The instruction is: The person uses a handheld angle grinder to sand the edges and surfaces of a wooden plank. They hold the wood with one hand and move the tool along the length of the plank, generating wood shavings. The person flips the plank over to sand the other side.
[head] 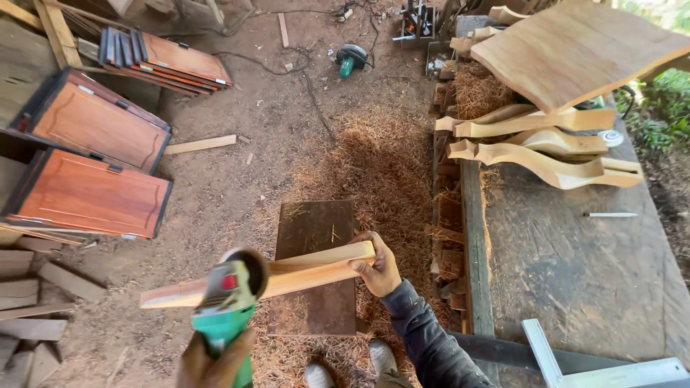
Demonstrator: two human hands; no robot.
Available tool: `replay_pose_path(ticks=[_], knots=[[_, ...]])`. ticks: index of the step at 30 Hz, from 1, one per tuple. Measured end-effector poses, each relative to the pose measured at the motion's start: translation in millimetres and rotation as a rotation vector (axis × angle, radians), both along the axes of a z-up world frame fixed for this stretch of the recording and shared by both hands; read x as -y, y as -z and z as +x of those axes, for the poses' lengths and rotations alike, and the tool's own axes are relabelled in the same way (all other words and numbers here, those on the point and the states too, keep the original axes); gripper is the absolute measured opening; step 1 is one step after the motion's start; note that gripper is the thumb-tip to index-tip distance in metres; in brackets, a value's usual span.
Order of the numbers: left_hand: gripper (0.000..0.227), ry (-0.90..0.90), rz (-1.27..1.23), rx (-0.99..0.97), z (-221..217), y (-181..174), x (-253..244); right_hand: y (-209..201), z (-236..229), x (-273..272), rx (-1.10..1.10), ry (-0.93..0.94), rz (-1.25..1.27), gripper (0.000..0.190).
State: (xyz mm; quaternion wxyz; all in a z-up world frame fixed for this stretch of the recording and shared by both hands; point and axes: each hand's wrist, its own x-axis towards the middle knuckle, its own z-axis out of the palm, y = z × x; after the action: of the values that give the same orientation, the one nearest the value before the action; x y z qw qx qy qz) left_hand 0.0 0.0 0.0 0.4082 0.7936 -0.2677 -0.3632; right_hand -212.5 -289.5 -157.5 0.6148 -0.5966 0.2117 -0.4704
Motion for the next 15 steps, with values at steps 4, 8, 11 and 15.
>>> replay_pose_path(ticks=[4, 8, 11, 15], knots=[[0.065, 0.117, -0.039, 0.074, -19.1, -37.5, 94.9, -3.2, 1.6, 0.9, 0.031, -0.012, -0.037, 0.056], [0.049, 0.313, 0.033, 0.213, -37.6, -48.5, 126.6, -11.1, 0.5, 2.1, -0.017, 0.029, -0.111, 0.056], [0.043, 0.357, 0.085, 0.285, -53.7, -63.7, 147.9, -11.3, 1.8, -0.3, -0.004, 0.021, -0.103, 0.055], [0.040, 0.438, 0.087, 0.183, -69.3, -82.2, 170.5, -12.2, 3.7, -2.0, 0.045, -0.008, -0.065, 0.052]])
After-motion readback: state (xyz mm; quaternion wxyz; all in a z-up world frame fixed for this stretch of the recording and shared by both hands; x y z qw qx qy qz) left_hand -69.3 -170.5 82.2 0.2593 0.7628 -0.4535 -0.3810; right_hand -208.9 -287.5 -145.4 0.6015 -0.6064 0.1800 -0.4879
